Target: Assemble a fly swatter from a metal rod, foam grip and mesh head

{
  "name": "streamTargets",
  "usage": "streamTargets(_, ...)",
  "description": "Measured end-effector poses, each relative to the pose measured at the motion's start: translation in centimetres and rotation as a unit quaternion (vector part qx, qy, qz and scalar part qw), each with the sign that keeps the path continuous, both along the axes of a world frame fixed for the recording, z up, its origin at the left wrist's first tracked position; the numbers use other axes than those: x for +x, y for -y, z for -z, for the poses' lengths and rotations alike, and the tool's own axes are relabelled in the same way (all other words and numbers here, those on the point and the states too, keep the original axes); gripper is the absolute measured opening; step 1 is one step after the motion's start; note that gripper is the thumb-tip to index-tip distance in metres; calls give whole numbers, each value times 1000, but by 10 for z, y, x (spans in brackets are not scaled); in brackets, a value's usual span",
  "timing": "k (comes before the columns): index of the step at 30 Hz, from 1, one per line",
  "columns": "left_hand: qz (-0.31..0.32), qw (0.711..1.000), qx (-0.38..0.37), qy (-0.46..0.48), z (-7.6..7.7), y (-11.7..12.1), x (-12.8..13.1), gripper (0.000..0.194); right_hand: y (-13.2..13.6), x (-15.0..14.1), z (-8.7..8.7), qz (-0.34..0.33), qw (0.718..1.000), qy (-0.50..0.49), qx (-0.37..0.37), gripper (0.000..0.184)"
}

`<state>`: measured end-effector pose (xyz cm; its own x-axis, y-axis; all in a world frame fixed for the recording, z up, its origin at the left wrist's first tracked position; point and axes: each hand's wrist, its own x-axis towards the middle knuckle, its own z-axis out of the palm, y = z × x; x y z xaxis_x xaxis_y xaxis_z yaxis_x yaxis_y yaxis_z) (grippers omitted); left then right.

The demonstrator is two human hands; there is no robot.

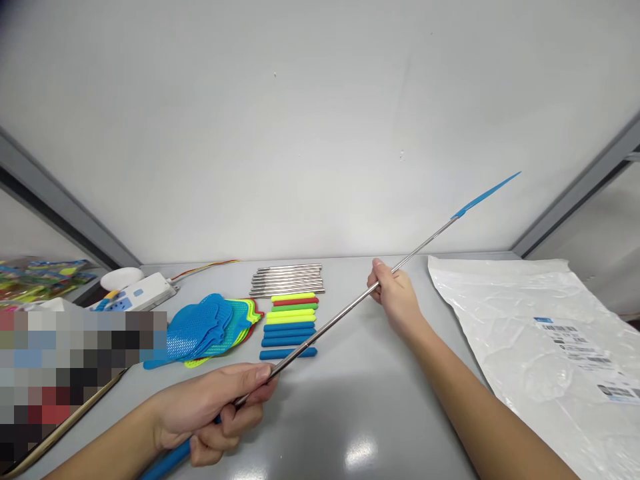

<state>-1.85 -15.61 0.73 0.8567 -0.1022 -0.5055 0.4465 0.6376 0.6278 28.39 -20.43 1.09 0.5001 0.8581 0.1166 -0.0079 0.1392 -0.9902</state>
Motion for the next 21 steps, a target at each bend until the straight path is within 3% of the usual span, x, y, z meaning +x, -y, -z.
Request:
streamTargets(7, 12, 999, 28, -14, -1, -2, -5, 46, 1, 34, -18, 58, 995, -38, 66, 45)
streamTargets(15, 21, 991, 111, -76, -9, -5, -8, 50, 3, 59, -20, 103, 989, -33, 106, 41)
streamTargets(18, 21, 978, 177, -111, -16, -5, -8, 51, 5, 68, -24, 119, 985, -32, 124, 41)
streamTargets(21, 21, 946, 301, -120, -28, -3, -11, 52, 8, 74, -29, 124, 982, -38, 138, 42)
